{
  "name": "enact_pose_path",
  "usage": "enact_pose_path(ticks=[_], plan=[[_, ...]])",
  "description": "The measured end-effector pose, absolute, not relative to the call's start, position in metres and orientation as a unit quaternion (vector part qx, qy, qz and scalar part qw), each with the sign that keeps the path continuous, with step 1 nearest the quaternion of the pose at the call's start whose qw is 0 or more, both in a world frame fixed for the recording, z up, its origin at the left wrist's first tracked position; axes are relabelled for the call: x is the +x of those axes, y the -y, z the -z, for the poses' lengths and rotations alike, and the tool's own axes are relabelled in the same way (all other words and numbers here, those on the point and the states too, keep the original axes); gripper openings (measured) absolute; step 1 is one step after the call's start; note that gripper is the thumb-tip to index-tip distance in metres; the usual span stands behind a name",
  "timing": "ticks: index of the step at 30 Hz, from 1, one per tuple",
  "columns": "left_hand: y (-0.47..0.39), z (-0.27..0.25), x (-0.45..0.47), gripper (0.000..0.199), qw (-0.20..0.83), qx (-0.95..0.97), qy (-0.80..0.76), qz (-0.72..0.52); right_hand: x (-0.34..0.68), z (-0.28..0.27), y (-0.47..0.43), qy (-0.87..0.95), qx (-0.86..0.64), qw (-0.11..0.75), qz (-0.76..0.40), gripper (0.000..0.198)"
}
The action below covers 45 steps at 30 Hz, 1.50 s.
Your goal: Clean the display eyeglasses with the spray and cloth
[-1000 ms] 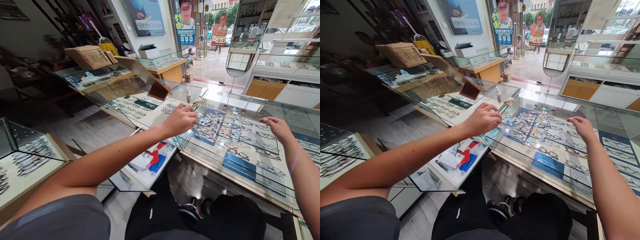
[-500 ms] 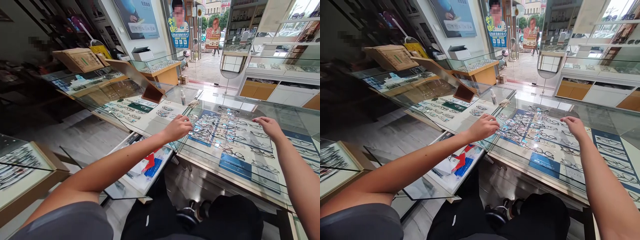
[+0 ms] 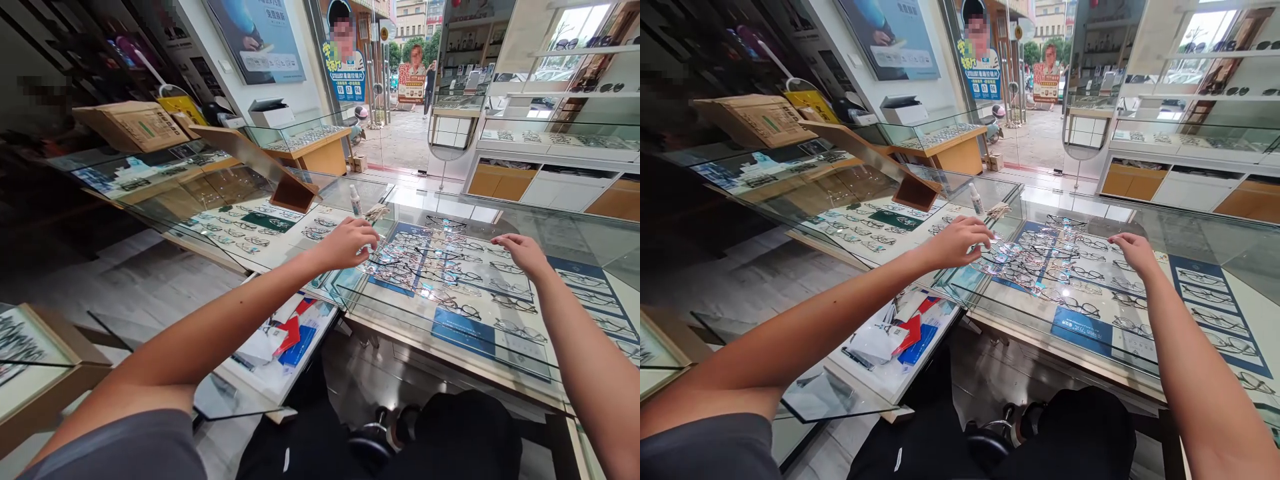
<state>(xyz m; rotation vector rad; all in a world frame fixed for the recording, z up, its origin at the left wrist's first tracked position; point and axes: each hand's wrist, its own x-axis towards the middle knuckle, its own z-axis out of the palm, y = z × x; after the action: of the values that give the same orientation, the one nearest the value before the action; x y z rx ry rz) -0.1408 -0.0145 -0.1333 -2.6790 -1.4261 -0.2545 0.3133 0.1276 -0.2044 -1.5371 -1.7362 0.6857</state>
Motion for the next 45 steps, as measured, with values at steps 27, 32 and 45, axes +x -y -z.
enact_pose_path(ticks=[27,32,45], plan=[[-0.049,0.146,-0.121,0.023,0.056,-0.857,0.509,0.050,0.309,0.204,-0.123,0.634,-0.604,0.372,-0.307,0.026],[-0.044,0.148,-0.123,0.019,0.054,-0.870,0.489,0.041,0.308,0.202,-0.122,0.634,-0.611,0.365,-0.303,0.026],[-0.040,0.138,-0.132,0.019,0.044,-0.873,0.482,0.055,0.305,0.195,-0.117,0.630,-0.618,0.354,-0.309,0.027]])
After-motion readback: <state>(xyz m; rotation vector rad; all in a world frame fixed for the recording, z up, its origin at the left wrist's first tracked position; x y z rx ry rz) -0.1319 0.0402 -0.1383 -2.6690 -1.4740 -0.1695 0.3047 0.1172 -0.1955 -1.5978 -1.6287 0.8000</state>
